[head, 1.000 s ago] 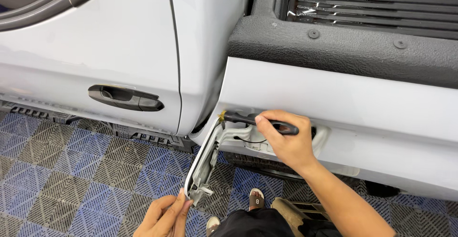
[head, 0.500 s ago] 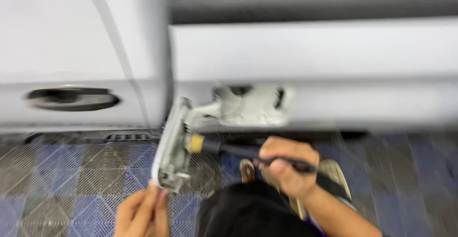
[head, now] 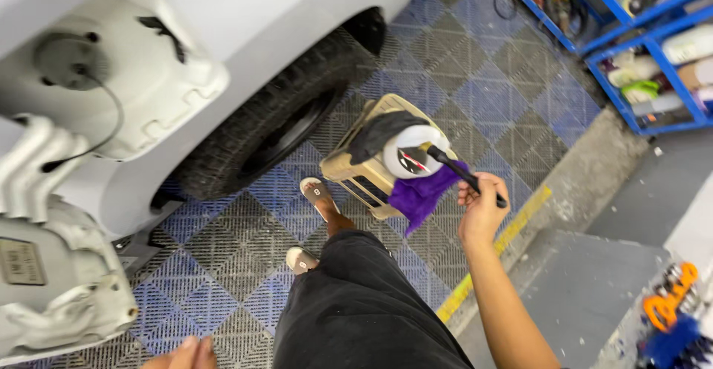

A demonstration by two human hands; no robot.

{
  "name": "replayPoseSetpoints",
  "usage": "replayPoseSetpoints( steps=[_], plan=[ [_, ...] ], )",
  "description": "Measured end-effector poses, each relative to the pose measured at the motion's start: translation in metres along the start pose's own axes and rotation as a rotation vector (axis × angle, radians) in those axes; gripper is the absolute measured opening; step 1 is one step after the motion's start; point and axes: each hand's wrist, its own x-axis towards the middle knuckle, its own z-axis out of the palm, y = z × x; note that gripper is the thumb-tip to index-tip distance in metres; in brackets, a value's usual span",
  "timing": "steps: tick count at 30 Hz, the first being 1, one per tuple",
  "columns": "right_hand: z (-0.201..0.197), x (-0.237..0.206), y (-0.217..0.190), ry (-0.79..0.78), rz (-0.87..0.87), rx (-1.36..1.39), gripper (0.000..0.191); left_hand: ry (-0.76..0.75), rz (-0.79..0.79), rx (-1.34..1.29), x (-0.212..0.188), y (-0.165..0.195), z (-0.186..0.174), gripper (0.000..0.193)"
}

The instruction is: The person cleans the open fuel filler door of a white pickup truck. They scrub the fuel door and its surrounding recess with a black detail brush, periodically dipping the brush into a jug on a small stool, and later continue scrubbing the same areas with a red-and-white toothbrush.

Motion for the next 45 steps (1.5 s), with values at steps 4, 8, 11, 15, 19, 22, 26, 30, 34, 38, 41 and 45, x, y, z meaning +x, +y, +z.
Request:
replayPoseSetpoints(
  steps=[4,8,11,15,19,22,26,30,34,38,41,45],
  plan=[
    [-0.016,0.003,0.023,0.074,0.018,-0.366,0.010,-0.133,-0.348,-0.170,0.023,0.040,0.017,0.026],
    [0.003,0.053,0.055,0.125,0.291,-0.215,0.019,-0.248,-0.491,-0.174,0.042,0.073,0.035,0.027],
    [0.008,0.083,0.069,0.304,0.490,0.029,0.027,-0.280,-0.434,-0.168,0.049,0.073,0.054,0.028],
    [0.007,0.088,0.080,0.165,0.243,-0.029,0.031,-0.302,-0.443,-0.261,0.049,0.074,0.077,0.028],
    [0.025,0.091,0.084,-0.556,-0.124,-1.358,0.019,-0.260,-0.682,0.075,0.044,0.109,0.081,0.030],
    [0.047,0.109,0.083,-0.703,0.009,-1.641,0.024,-0.148,-0.664,0.003,0.068,0.124,0.085,0.030],
    [0.068,0.115,0.077,-0.729,-0.057,-1.548,0.043,-0.234,-0.710,0.112,0.117,0.147,0.057,0.023],
    [0.071,0.104,0.064,-0.915,-0.194,-1.803,0.040,-0.237,-0.778,0.094,0.151,0.168,0.045,0.019],
    [0.072,0.091,0.052,-0.979,-0.020,-1.715,0.038,-0.189,-0.802,0.067,0.164,0.177,0.047,0.017],
    [0.085,0.086,0.046,-1.095,0.040,-1.722,0.038,-0.118,-0.666,0.022,0.175,0.187,0.056,0.018],
    [0.089,0.090,0.048,-1.062,0.030,-1.607,0.040,-0.148,-0.701,0.050,0.181,0.199,0.064,0.016],
    [0.066,0.099,0.045,-0.977,0.103,-1.761,0.037,-0.136,-0.781,0.094,0.173,0.198,0.073,0.019]
  ],
)
